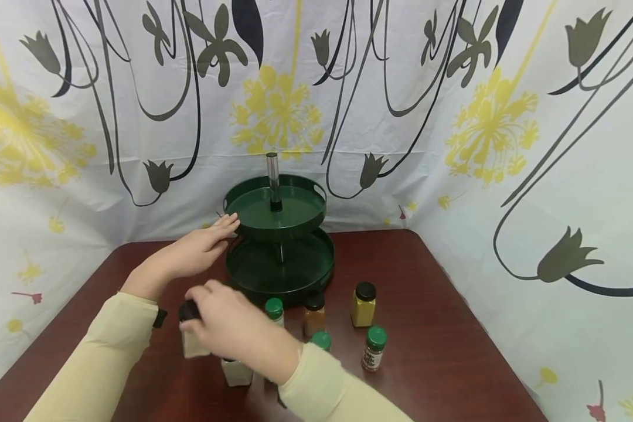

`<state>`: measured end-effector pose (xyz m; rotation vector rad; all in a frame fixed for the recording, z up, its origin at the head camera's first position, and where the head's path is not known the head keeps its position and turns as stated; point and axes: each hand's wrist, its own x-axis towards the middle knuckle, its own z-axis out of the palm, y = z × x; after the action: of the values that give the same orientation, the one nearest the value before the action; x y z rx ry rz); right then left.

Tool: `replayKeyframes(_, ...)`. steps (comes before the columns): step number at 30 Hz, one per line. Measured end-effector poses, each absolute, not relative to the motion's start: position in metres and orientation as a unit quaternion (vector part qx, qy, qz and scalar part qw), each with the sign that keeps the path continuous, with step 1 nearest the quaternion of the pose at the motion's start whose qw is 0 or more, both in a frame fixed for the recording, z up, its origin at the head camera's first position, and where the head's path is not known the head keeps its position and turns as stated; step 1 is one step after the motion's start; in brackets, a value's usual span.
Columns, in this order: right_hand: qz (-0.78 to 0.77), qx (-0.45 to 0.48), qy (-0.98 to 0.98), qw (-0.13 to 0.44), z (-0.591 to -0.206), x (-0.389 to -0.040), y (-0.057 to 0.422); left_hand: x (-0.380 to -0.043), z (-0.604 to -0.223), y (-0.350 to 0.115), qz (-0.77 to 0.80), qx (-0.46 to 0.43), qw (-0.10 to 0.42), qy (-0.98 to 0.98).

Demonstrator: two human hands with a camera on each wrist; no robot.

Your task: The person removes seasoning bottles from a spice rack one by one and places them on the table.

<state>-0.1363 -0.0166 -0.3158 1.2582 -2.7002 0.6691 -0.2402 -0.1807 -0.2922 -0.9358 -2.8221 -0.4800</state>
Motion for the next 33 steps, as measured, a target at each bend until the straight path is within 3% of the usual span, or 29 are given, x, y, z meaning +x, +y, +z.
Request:
replayKeyframes(9, 0.111, 0.433, -0.888, 0.104, -0.362, -0.117, -0.052, -0.240, -0.292, -0.176, -0.167, -0.300, 0.057, -0.937)
replayKeyframes(19, 0.094, 0.433, -0.891, 0.095, -0.387, -0.112, -0.066, -0.237, -0.294, -0.173, -0.166, -0.295, 0.057, -0.939)
replayKeyframes(23, 0.090, 0.424, -0.897, 0.088, -0.388, -0.111, -0.066, -0.239, -0.294, -0.172, -0.168, -0.297, 0.057, -0.938)
replayKeyframes(29, 0.116, 0.385, -0.915, 0.023, -0.367, -0.108, -0.049, -0.234, -0.301, -0.174, -0.171, -0.288, 0.060, -0.940)
replayKeyframes(33, 0.158, 0.368, -0.916, 0.027, -0.349, -0.110, -0.022, -0.222, -0.299, -0.174, -0.180, -0.268, 0.072, -0.944)
